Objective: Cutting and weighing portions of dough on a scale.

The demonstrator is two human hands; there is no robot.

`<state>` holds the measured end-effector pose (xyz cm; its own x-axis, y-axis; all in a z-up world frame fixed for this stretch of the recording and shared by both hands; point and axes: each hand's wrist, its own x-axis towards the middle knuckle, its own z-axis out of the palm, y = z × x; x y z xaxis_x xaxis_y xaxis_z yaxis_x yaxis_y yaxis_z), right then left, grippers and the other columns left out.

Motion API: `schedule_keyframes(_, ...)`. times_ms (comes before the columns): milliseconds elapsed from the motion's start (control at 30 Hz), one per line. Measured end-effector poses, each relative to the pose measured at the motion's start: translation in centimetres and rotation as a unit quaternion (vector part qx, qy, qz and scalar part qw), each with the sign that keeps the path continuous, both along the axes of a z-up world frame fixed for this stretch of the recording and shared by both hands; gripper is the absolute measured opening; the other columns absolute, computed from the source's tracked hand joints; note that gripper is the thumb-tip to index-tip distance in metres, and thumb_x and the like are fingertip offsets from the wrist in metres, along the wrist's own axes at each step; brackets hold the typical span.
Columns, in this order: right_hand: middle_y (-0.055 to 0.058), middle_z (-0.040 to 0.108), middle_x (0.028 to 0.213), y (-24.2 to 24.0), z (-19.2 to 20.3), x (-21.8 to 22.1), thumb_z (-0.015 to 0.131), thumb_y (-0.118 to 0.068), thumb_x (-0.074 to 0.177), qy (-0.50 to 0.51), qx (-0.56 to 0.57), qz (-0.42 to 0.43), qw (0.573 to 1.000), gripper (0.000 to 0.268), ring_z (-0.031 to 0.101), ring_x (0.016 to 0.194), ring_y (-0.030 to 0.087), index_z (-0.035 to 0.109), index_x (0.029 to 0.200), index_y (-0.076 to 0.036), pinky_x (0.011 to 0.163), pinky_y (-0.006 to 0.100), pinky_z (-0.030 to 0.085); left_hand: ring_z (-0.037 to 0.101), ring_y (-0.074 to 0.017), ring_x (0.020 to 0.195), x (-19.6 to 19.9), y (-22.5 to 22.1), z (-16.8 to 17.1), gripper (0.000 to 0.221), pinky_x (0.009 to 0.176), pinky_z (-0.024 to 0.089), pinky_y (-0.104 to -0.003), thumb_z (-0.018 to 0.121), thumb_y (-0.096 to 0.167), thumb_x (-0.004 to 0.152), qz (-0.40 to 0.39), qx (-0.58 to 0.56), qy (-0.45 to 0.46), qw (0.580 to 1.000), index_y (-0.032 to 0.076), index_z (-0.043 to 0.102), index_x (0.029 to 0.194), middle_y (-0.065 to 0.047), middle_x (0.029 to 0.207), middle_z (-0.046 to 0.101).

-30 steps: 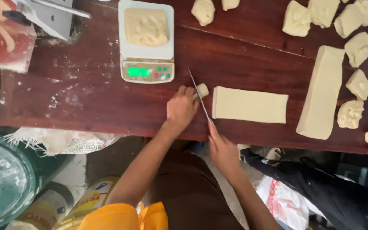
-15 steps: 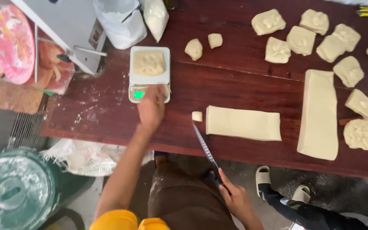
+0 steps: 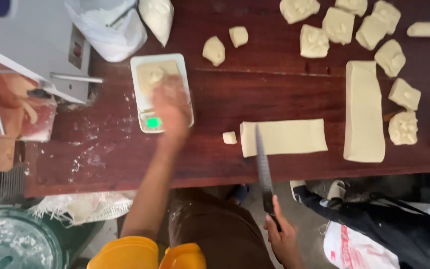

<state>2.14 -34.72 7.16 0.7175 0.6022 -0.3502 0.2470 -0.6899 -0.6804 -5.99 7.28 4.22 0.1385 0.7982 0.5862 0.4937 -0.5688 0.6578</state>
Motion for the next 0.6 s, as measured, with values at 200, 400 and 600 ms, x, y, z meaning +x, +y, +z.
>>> schedule_keyframes(200,0.005,0.066,0.062,0.5,1.1,1.3,0.063,-0.013,0.092,0.003,0.002,-0.023,1.000,0.064,0.055,0.048,0.009,0.047,0.153,-0.020,0.045,0.030,0.048,0.053,-0.0402,0.121,4.9,-12.1,-3.5,0.037,0.100,0.039,-0.060,0.068,0.023,0.086,-0.206,-0.029,0.168,0.964,0.003,0.069,0.117,-0.019,0.133,0.061)
schedule_keyframes(400,0.008,0.066,0.065,-1.2,0.9,4.7,0.060,-0.015,0.094,0.012,-0.030,-0.003,0.999,0.066,0.060,0.051,0.016,0.041,0.157,-0.022,0.050,0.034,0.051,0.045,-0.0365,0.142,4.3,-15.1,-6.7,0.050,0.121,0.027,-0.063,0.065,0.018,0.089,-0.197,0.007,0.235,0.952,0.008,0.060,0.137,-0.014,0.149,0.053)
schedule_keyframes(600,0.010,0.069,0.067,-1.9,-1.1,7.0,0.061,-0.016,0.095,-0.015,0.020,0.043,0.999,0.067,0.063,0.056,0.017,0.039,0.158,-0.020,0.056,0.035,0.052,0.049,-0.0359,0.135,2.6,-16.1,-4.9,0.060,0.116,0.032,-0.059,0.065,0.013,0.084,-0.183,-0.013,0.233,0.955,0.005,0.054,0.143,-0.016,0.144,0.057)
